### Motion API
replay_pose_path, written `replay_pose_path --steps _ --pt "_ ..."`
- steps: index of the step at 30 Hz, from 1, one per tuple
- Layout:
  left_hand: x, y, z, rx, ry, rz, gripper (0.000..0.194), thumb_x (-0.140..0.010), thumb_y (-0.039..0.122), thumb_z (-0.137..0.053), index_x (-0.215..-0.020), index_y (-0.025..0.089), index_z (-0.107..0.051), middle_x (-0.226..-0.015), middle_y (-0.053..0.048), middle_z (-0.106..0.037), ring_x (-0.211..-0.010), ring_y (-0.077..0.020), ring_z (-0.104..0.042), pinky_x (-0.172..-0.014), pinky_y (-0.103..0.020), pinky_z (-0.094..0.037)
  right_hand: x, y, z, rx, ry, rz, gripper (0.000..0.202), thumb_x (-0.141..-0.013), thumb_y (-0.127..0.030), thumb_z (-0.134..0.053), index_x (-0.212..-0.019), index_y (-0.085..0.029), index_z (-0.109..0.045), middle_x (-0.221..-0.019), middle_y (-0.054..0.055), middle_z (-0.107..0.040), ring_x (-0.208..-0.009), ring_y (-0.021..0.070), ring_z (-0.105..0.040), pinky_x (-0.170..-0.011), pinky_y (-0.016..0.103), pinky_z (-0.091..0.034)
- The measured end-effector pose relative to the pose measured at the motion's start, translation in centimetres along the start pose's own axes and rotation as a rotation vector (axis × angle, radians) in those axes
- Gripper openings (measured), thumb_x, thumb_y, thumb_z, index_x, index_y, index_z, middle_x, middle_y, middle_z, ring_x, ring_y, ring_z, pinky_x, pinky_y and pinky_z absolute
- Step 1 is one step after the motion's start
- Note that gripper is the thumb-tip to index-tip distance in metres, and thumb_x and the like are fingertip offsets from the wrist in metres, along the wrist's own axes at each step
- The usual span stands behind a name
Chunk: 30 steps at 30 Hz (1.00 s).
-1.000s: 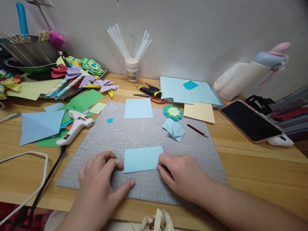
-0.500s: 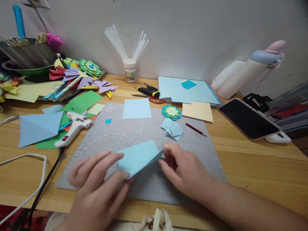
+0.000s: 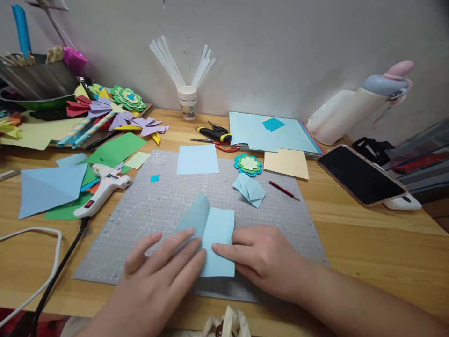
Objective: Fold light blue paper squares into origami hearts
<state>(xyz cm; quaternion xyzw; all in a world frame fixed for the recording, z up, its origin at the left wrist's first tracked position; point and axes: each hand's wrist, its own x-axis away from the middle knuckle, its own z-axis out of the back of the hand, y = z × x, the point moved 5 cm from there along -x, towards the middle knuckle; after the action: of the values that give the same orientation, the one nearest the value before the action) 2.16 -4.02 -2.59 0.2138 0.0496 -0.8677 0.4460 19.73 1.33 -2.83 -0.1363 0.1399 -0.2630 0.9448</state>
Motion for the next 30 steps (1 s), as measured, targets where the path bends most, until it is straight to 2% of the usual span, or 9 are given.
replay_pose_path --steps 4,8,11,14,17,20,23,26,30 --pt "1.6 -1.7 -0.2 0.057 -0.005 0.11 0.028 -0.099 0.029 -0.039 -0.102 0.026 -0.067 -0.112 0.003 -0.072 -0.119 -0.0206 -0.054 -0.106 -0.036 -0.028 -0.2 0.9 0.2 0.075 -0.055 -0.051 0.025 -0.088 -0.015 -0.052 -0.104 -0.026 -0.068 -0.075 0.001 -0.058 -0.064 0.0154 -0.047 -0.056 0.028 -0.029" --pt "1.7 -1.1 -0.3 0.171 -0.02 0.044 0.024 -0.098 0.026 -0.043 -0.093 0.026 -0.067 -0.113 0.005 -0.072 -0.114 -0.0158 -0.058 -0.108 -0.033 -0.023 -0.2 0.4 0.6 0.159 -0.087 -0.055 0.029 -0.08 -0.013 -0.061 -0.106 -0.023 -0.066 -0.087 0.005 -0.06 -0.075 0.0196 -0.049 -0.062 0.031 -0.032" --pt "1.2 -0.4 -0.3 0.212 -0.02 -0.005 0.023 -0.097 0.022 -0.043 -0.09 0.024 -0.065 -0.114 0.005 -0.072 -0.113 -0.0131 -0.059 -0.109 -0.031 -0.021 -0.3 -0.6 0.9 0.117 -0.13 0.041 0.029 -0.085 -0.018 -0.058 -0.114 -0.019 -0.062 -0.105 0.01 -0.063 -0.092 0.0227 -0.052 -0.076 0.036 -0.037" --pt "0.9 -0.5 -0.2 0.241 0.007 0.017 0.017 -0.092 0.018 -0.048 -0.087 0.024 -0.062 -0.106 0.004 -0.074 -0.107 -0.0137 -0.062 -0.106 -0.032 -0.025 -0.3 -0.7 1.1 0.026 -0.189 0.043 0.02 -0.088 -0.021 -0.055 -0.106 -0.019 -0.064 -0.098 0.008 -0.066 -0.09 0.0211 -0.055 -0.078 0.035 -0.037" --pt "0.7 -1.1 -0.2 0.298 -0.047 0.102 0.017 -0.086 0.016 -0.05 -0.096 0.026 -0.06 -0.099 0.003 -0.074 -0.102 -0.0161 -0.064 -0.101 -0.035 -0.029 -0.3 -0.4 1.3 -0.089 -0.208 -0.007 0.014 -0.09 -0.025 -0.055 -0.095 -0.021 -0.067 -0.087 0.005 -0.068 -0.081 0.0184 -0.056 -0.076 0.033 -0.036" --pt "0.4 -1.9 -0.3 0.346 -0.112 0.246 0.014 -0.087 0.02 -0.05 -0.097 0.026 -0.057 -0.094 0.002 -0.071 -0.094 -0.0178 -0.063 -0.091 -0.036 -0.035 -0.5 0.0 1.1 -0.231 -0.161 -0.098 0.021 -0.093 -0.027 -0.05 -0.082 -0.02 -0.066 -0.076 0.002 -0.066 -0.073 0.0157 -0.056 -0.074 0.032 -0.036" --pt "0.1 -2.7 -0.4 0.32 -0.116 0.358 0.003 -0.087 0.026 -0.053 -0.089 0.024 -0.053 -0.084 0.002 -0.067 -0.081 -0.0185 -0.062 -0.08 -0.035 -0.039 -0.6 1.3 0.2 -0.323 -0.083 -0.329 0.026 -0.095 -0.026 -0.047 -0.074 -0.018 -0.062 -0.067 0.0 -0.061 -0.066 0.0134 -0.054 -0.066 0.027 -0.036" --pt "-0.1 -3.3 -0.7 0.194 -0.081 0.423 0.015 -0.087 0.032 -0.054 -0.1 0.024 -0.053 -0.082 0.0 -0.066 -0.078 -0.0208 -0.06 -0.079 -0.038 -0.038 -0.6 2.5 -0.9 -0.31 -0.052 -0.544 0.017 -0.09 -0.026 -0.053 -0.076 -0.018 -0.058 -0.066 -0.002 -0.058 -0.062 0.0127 -0.052 -0.058 0.025 -0.034" --pt "-0.2 -2.4 -1.0 0.028 0.009 0.269 0.03 -0.089 0.025 -0.053 -0.118 0.023 -0.056 -0.115 -0.007 -0.066 -0.104 -0.025 -0.058 -0.092 -0.042 -0.033 -1.0 2.9 -1.4 -0.252 -0.051 -0.581 0.009 -0.087 -0.024 -0.056 -0.079 -0.019 -0.058 -0.067 -0.003 -0.059 -0.061 0.013 -0.052 -0.058 0.025 -0.033"
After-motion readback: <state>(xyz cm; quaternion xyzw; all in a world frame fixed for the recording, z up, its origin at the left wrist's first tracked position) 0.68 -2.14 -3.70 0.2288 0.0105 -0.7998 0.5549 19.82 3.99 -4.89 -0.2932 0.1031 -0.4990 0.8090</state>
